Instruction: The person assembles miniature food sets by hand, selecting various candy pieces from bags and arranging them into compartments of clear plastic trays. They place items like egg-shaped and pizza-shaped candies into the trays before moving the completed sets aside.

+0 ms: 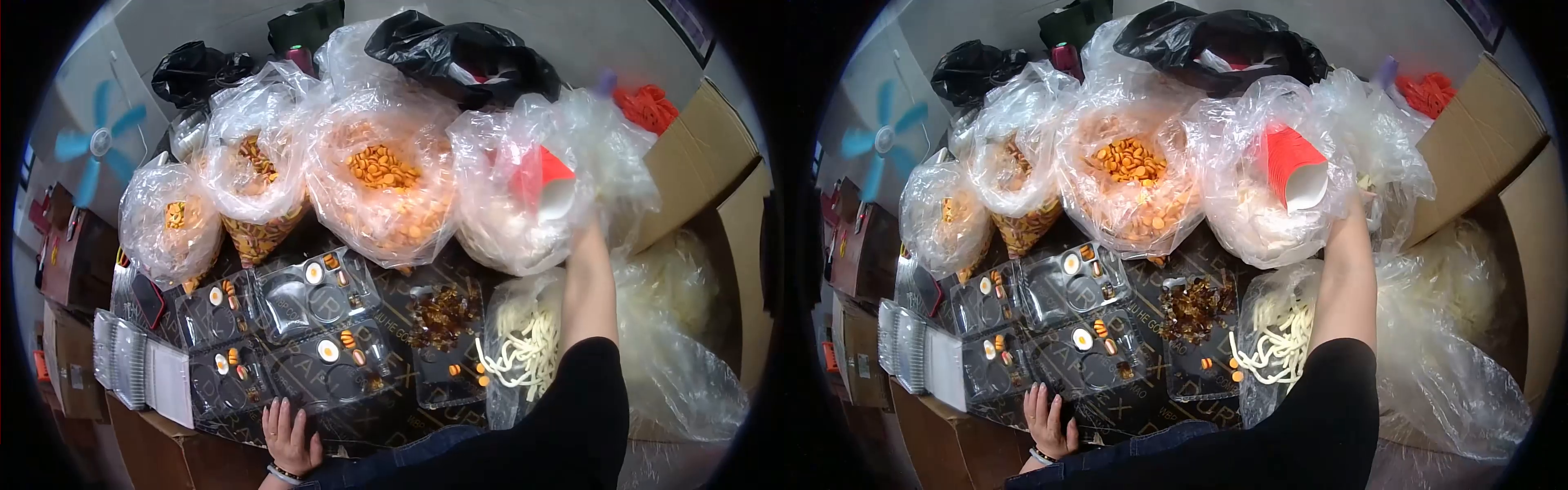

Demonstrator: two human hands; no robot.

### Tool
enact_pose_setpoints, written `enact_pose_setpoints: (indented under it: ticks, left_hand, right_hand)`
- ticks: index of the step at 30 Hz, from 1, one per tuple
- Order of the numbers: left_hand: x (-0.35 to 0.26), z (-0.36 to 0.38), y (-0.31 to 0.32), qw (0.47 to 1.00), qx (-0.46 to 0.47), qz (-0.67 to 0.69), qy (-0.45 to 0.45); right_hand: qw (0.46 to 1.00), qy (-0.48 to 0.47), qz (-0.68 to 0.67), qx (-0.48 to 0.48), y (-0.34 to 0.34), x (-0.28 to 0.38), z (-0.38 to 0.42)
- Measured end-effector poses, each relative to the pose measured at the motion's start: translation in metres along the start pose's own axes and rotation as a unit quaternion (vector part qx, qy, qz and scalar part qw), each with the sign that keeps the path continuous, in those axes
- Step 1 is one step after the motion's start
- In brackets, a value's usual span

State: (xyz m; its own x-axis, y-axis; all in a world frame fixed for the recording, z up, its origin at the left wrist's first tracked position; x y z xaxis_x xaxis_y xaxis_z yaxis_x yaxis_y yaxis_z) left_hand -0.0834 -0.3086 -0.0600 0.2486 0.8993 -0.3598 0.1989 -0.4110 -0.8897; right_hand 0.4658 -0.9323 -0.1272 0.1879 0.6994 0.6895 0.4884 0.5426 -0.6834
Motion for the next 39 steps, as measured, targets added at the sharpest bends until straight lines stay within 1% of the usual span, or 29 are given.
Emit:
enact_pose_setpoints:
  ticks: [5,8,11,12,14,15,16,17,18,19,20,21,22,24,25,26,28,29,30,31,32,33,34,35,36,37,39]
  left_hand:
    - [-0.001,-0.001,0.0,1.0,-0.003,-0.001,0.012]
    - [-0.003,-0.003,-0.002,1.0,-0.002,0.001,0.013]
    - [-0.003,-0.002,0.0,1.0,-0.002,0.009,0.016]
    - [-0.003,-0.003,-0.001,1.0,-0.008,0.007,0.016]
    - [-0.004,-0.004,-0.002,1.0,-0.01,0.012,0.021]
    - [-0.004,-0.004,-0.002,1.0,-0.01,0.008,0.022]
    - [-0.004,-0.004,-0.002,1.0,-0.009,0.003,0.024]
    - [-0.004,-0.004,-0.002,0.999,-0.004,0.008,0.031]
    - [-0.004,-0.004,-0.002,0.999,-0.006,0.011,0.036]
    - [-0.004,-0.004,-0.002,0.999,-0.009,0.013,0.039]
    - [-0.003,-0.003,-0.001,0.999,-0.005,0.016,0.045]
    - [-0.002,-0.002,-0.002,0.998,-0.012,0.019,0.054]
    - [-0.002,0.0,-0.003,0.998,-0.021,0.021,0.061]
    - [-0.003,0.001,-0.013,0.993,-0.074,0.059,0.072]
    - [-0.006,-0.001,-0.019,0.989,-0.102,0.076,0.076]
    - [-0.013,-0.004,-0.025,0.983,-0.123,0.089,0.098]
    - [-0.028,-0.02,-0.034,0.965,-0.134,0.185,0.127]
    - [-0.035,-0.031,-0.034,0.947,-0.132,0.272,0.109]
    - [-0.044,-0.046,-0.033,0.925,-0.098,0.357,0.082]
    - [-0.055,-0.061,-0.032,0.911,-0.065,0.401,0.074]
    - [-0.058,-0.069,-0.016,0.871,-0.004,0.49,0.008]
    - [-0.062,-0.074,0.004,0.787,0.016,0.616,-0.038]
    - [-0.07,-0.081,0.012,0.723,0.073,0.686,-0.047]
    - [-0.077,-0.09,0.014,0.685,0.061,0.724,-0.053]
    - [-0.077,-0.095,0.019,0.656,0.078,0.747,-0.079]
    - [-0.073,-0.099,0.02,0.623,0.058,0.774,-0.092]
    - [-0.061,-0.1,0.017,0.581,-0.017,0.808,-0.1]
  right_hand:
    - [0.997,0.022,-0.069,-0.006,-0.003,0.025,0.004]
    - [0.993,0.048,-0.104,-0.005,-0.005,0.023,0.021]
    - [0.988,0.081,-0.13,-0.014,-0.031,0.012,0.034]
    - [0.986,0.089,-0.138,-0.018,-0.04,0.019,0.011]
    - [0.982,0.105,-0.156,-0.027,-0.057,0.012,0.021]
    - [0.982,0.109,-0.151,-0.033,-0.082,0.034,0.058]
    - [0.987,0.055,-0.126,-0.085,-0.117,0.072,0.084]
    - [0.986,0.002,-0.099,-0.137,-0.134,0.123,0.134]
    - [0.959,0.081,-0.267,-0.05,-0.138,0.125,0.151]
    - [0.959,0.085,-0.264,-0.056,-0.147,0.119,0.162]
    - [0.922,0.102,-0.374,-0.019,-0.148,0.113,0.173]
    - [0.87,0.117,-0.479,0.02,-0.148,0.11,0.186]
    - [0.87,0.12,-0.478,0.017,-0.155,0.107,0.2]
    - [0.818,0.111,-0.56,0.074,-0.167,0.11,0.231]
    - [0.782,0.102,-0.607,0.097,-0.172,0.112,0.251]
    - [0.783,0.106,-0.605,0.097,-0.177,0.113,0.273]
    - [0.694,0.022,-0.69,0.205,-0.178,0.147,0.322]
    - [0.681,0.055,-0.696,0.221,-0.174,0.159,0.348]
    - [0.665,0.091,-0.7,0.242,-0.167,0.176,0.378]
    - [0.638,0.106,-0.722,0.245,-0.158,0.193,0.406]
    - [0.602,0.139,-0.734,0.281,-0.144,0.207,0.431]
    - [0.563,0.173,-0.744,0.317,-0.127,0.22,0.456]
    - [0.519,0.2,-0.756,0.345,-0.11,0.233,0.479]
    - [0.526,0.193,-0.744,0.364,-0.094,0.245,0.501]
    - [0.534,0.181,-0.733,0.381,-0.081,0.257,0.518]
    - [0.513,0.218,-0.72,0.413,-0.058,0.255,0.533]
    - [0.533,0.195,-0.703,0.428,-0.042,0.28,0.559]
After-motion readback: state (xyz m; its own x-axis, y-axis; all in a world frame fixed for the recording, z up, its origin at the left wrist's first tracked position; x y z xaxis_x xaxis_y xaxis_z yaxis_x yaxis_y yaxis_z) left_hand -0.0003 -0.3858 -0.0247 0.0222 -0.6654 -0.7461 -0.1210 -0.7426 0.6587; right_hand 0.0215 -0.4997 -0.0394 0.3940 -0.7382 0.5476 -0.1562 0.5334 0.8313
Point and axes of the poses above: each hand's wrist, its own z-axis away from the middle knuckle, its own y-axis out of the palm, x = y × z, the point moved 6 cm from there along -z, towards the middle knuckle, and after that the axes turned 10 degrees about z, right-handed, at the moved point
